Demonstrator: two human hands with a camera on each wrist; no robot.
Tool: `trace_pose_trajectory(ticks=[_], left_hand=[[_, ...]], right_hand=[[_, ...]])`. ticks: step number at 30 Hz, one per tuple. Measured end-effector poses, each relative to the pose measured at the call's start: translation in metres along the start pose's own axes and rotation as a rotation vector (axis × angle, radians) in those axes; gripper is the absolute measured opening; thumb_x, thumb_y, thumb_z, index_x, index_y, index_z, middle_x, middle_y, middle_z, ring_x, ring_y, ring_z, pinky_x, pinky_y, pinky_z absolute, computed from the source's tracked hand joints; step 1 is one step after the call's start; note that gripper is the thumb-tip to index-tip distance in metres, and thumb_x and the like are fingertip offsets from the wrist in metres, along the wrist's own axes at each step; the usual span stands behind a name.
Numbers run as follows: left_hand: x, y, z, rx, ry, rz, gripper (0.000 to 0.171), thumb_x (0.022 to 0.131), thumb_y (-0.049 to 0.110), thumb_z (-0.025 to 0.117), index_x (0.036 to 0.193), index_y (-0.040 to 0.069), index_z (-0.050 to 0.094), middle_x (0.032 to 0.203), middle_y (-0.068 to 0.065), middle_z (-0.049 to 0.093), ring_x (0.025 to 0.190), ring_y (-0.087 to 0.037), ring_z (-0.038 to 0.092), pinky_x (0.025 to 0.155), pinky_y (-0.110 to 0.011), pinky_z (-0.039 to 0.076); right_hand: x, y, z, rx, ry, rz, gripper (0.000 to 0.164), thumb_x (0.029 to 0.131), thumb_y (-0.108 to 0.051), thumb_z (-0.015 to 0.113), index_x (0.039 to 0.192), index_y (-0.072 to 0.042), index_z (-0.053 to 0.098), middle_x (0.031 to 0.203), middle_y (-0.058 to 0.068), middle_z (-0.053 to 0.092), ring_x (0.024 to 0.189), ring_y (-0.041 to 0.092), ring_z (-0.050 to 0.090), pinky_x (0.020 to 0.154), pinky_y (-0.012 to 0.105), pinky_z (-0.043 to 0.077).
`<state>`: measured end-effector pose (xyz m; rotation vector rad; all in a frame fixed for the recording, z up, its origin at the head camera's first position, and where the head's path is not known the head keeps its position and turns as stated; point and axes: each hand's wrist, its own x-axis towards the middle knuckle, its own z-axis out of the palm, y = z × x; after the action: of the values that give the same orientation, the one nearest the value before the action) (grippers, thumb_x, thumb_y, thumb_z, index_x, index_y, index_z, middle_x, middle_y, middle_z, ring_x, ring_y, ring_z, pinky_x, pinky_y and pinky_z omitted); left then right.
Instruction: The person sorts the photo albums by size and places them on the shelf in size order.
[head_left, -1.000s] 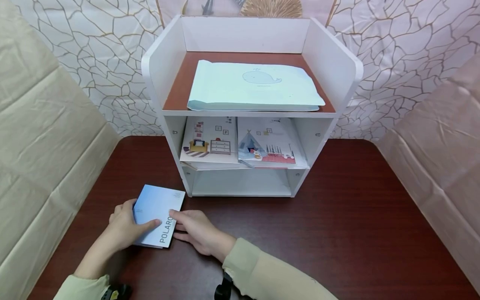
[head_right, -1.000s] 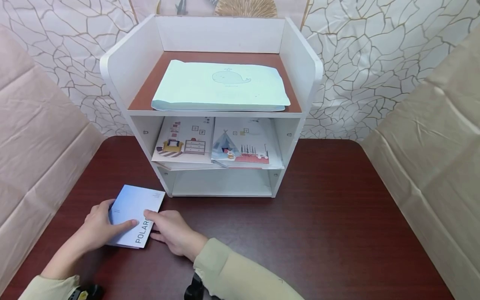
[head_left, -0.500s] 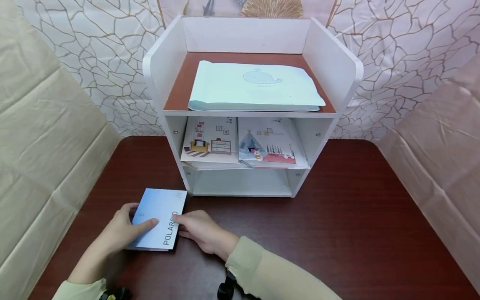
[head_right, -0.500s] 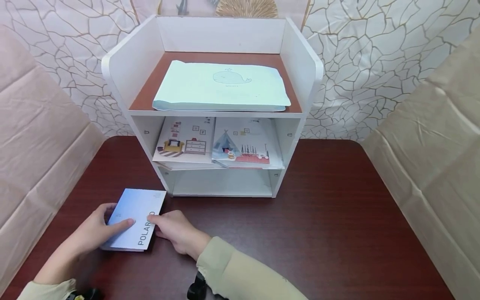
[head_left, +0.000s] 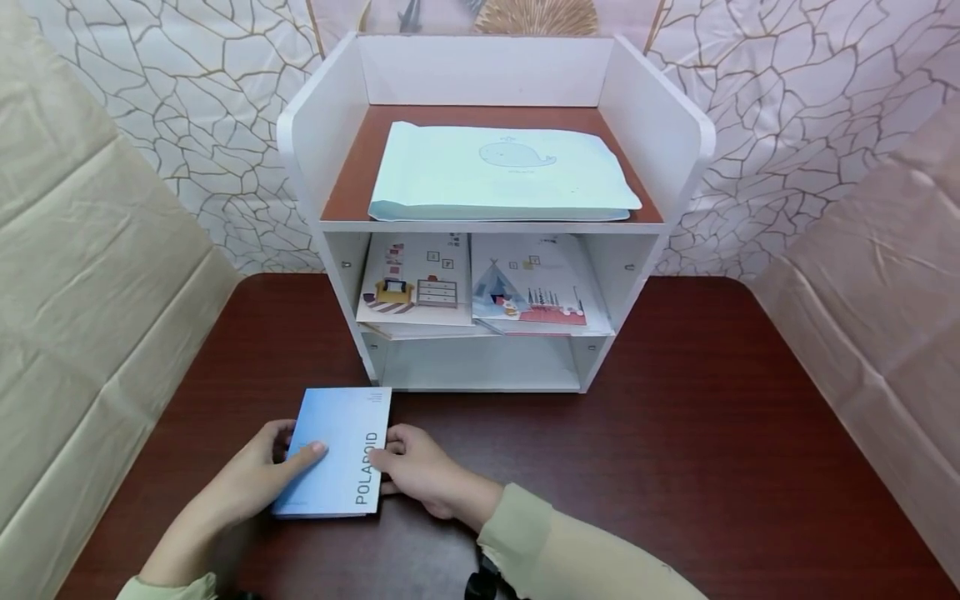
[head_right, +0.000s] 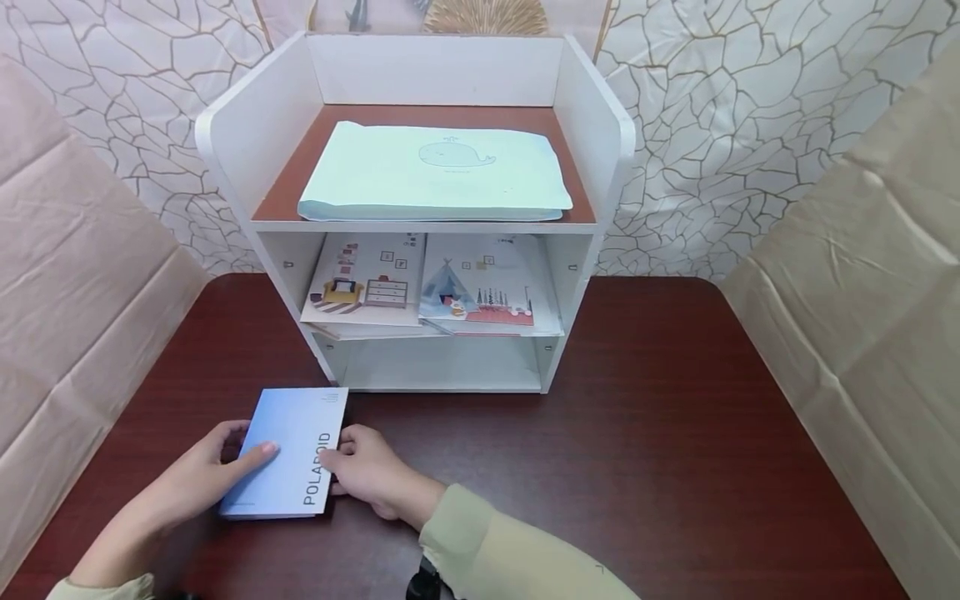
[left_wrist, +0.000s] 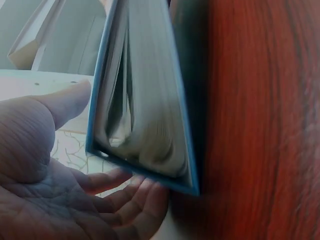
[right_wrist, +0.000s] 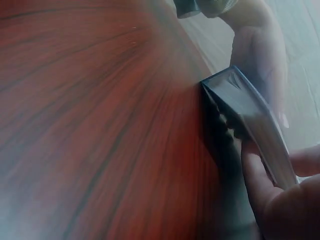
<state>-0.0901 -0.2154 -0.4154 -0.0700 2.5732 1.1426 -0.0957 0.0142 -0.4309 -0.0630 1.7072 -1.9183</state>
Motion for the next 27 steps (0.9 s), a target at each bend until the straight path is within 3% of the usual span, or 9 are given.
trace_pose_trajectory(ticks=[6,9,14,19,27], left_hand=[[0.0,0.007,0.013,-0.098,-0.061,-0.025,0.087,0.088,0.056,0.063,0.141,-0.006,0.032,0.119,-0.017,0.056,0.101,-0.023,0.057,0.075,-0.034,0.053],[0.0,0.014,0.023,-0.196,-0.105,-0.033,0.084,0.087,0.051,0.067,0.142,-0.003,0.033,0.117,-0.015,0.057,0.101,-0.022,0.059,0.077,-0.035,0.054],[0.001,0.03,0.041,-0.333,-0.175,-0.005,0.079,0.088,0.042,0.07,0.143,-0.001,0.034,0.116,-0.015,0.056,0.099,-0.023,0.062,0.077,-0.037,0.056],[0.003,0.043,0.059,-0.361,-0.209,0.057,0.077,0.089,0.039,0.07,0.144,-0.001,0.034,0.115,-0.014,0.057,0.096,-0.021,0.062,0.072,-0.038,0.055],[0.008,0.056,0.078,-0.589,-0.272,0.097,0.076,0.091,0.028,0.07,0.146,-0.001,0.027,0.118,-0.022,0.054,0.102,-0.027,0.06,0.081,-0.042,0.055]], right_hand=[[-0.018,-0.002,-0.028,-0.031,-0.056,-0.011,0.023,0.099,-0.005,0.052,0.12,0.004,0.052,0.104,0.011,0.065,0.092,0.022,0.066,0.076,0.037,0.056],[-0.028,-0.002,-0.047,-0.017,-0.067,-0.011,0.024,0.099,-0.003,0.051,0.121,0.005,0.052,0.106,0.013,0.065,0.093,0.024,0.066,0.076,0.038,0.056],[-0.044,-0.006,-0.076,-0.014,-0.037,-0.014,0.025,0.1,-0.003,0.05,0.122,0.007,0.05,0.107,0.015,0.065,0.093,0.026,0.065,0.077,0.04,0.056],[-0.053,-0.011,-0.099,0.009,-0.006,-0.028,0.029,0.101,-0.006,0.049,0.127,0.008,0.048,0.11,0.017,0.063,0.097,0.025,0.064,0.079,0.04,0.055],[-0.056,-0.011,-0.118,0.059,0.058,-0.038,0.033,0.103,-0.009,0.046,0.131,0.008,0.044,0.115,0.017,0.061,0.1,0.024,0.063,0.082,0.039,0.055]])
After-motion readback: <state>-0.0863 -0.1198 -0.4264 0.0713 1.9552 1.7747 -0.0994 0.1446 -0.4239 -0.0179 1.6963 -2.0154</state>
